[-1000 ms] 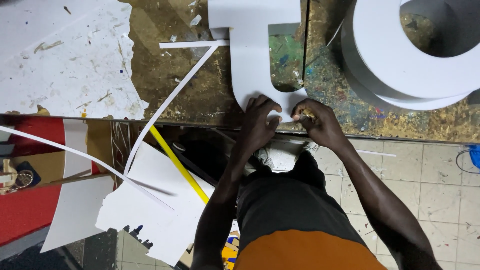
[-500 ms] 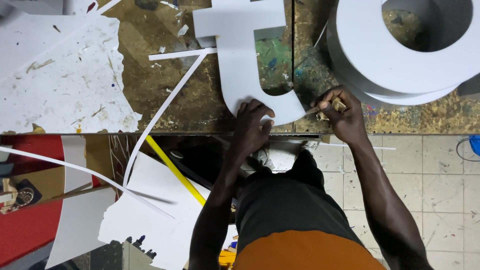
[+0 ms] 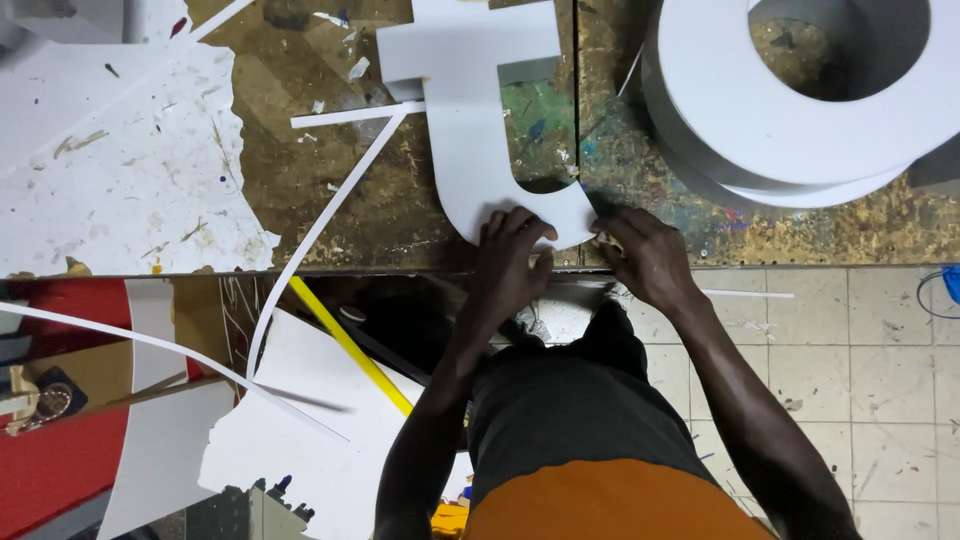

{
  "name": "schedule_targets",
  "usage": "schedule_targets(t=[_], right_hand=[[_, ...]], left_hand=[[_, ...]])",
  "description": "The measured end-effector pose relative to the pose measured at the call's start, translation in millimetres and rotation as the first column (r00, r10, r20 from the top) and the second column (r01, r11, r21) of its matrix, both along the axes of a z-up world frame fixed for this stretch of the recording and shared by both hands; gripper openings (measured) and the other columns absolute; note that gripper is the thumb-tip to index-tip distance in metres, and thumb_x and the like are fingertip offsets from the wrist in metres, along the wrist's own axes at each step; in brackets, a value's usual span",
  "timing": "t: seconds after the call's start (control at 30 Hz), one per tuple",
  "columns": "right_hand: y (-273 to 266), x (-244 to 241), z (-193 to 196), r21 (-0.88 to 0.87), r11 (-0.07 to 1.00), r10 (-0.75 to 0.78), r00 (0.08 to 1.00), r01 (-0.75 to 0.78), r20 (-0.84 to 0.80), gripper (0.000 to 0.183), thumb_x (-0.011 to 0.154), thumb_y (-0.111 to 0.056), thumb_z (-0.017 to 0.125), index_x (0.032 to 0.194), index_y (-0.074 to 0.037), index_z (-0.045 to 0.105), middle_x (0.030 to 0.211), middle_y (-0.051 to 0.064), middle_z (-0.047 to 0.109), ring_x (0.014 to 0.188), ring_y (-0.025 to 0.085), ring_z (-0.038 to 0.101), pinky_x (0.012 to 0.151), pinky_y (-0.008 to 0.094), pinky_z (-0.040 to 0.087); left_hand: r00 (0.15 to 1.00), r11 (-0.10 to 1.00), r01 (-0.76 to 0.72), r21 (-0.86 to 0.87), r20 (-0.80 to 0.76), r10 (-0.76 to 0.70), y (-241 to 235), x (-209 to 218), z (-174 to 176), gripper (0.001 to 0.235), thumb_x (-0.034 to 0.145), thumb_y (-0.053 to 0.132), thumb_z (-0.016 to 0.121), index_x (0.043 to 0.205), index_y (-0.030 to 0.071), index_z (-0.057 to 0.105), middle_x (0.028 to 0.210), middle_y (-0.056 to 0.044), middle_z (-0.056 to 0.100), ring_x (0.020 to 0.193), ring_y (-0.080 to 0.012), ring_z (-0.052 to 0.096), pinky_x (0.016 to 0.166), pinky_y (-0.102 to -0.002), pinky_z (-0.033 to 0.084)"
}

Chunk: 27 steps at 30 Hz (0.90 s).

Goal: Peeling off the protective plastic film from large 3D sign letters on a workbench.

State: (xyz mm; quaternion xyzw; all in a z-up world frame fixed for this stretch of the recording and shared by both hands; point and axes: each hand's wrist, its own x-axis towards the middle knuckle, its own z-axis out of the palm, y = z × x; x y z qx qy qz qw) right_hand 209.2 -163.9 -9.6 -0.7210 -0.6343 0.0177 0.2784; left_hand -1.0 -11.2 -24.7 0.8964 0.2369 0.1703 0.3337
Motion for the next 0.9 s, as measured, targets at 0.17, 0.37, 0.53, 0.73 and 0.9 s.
schedule_targets(t=[0.17, 0.37, 0.53, 0.73, 0.9], right_hand=[[-8, -1, -37, 0.029, 0.999, -0.042, 0.995, 0.04, 0.093, 0.029, 0.095, -0.02, 0.081, 0.124, -0.017, 0.078, 0.105, 0.009, 0.069, 0.104, 0.037, 0.074, 0.074, 0.052, 0.063], [-10, -8, -40, 0.027, 0.998, -0.061, 0.993, 0.058, 0.104, 0.039, 0.089, -0.015, 0.08, 0.128, -0.016, 0.076, 0.102, 0.008, 0.064, 0.1, 0.038, 0.072, 0.073, 0.052, 0.062], [-16, -4, -53, 0.023, 0.999, -0.025, 0.999, 0.024, 0.031, 0.037, 0.092, -0.012, 0.078, 0.128, -0.012, 0.075, 0.1, 0.01, 0.066, 0.1, 0.041, 0.072, 0.074, 0.054, 0.062], [-11, -5, -43, 0.04, 0.999, -0.02, 1.0, 0.02, -0.006, 0.034, 0.096, -0.015, 0.079, 0.129, -0.011, 0.075, 0.104, 0.011, 0.068, 0.104, 0.042, 0.073, 0.078, 0.054, 0.062], [-13, -6, -52, 0.054, 0.997, -0.05, 0.998, 0.048, 0.042, 0.039, 0.09, -0.015, 0.08, 0.129, -0.017, 0.076, 0.11, 0.008, 0.067, 0.1, 0.038, 0.072, 0.072, 0.054, 0.062]], left_hand=[[0.998, 0.996, 0.014, 0.09, 0.052, -0.019, -24, 19, -8, 0.038, 0.089, 0.017, 0.086, 0.124, 0.02, 0.072, 0.116, -0.002, 0.061, 0.117, -0.0316, 0.06, 0.099, -0.049, 0.048], [0.983, 0.941, -0.133, 0.313, 0.162, 0.085, -46, 34, -4, 0.021, 0.098, 0.015, 0.081, 0.115, 0.018, 0.07, 0.106, -0.002, 0.054, 0.105, -0.0299, 0.058, 0.089, -0.045, 0.046], [0.962, 0.9, -0.225, 0.374, 0.23, 0.145, -55, 40, 21, 0.011, 0.099, 0.01, 0.079, 0.104, 0.014, 0.071, 0.098, -0.002, 0.054, 0.097, -0.0298, 0.06, 0.083, -0.045, 0.046], [0.954, 0.839, -0.298, 0.456, 0.177, 0.242, -62, 48, 18, 0.021, 0.089, 0.008, 0.082, 0.097, 0.016, 0.064, 0.096, -0.002, 0.052, 0.097, -0.0309, 0.059, 0.083, -0.047, 0.044], [0.981, 0.853, -0.194, 0.484, 0.075, 0.18, -58, 44, 16, 0.024, 0.089, 0.011, 0.083, 0.1, 0.015, 0.063, 0.096, -0.004, 0.051, 0.092, -0.0326, 0.057, 0.084, -0.049, 0.041]])
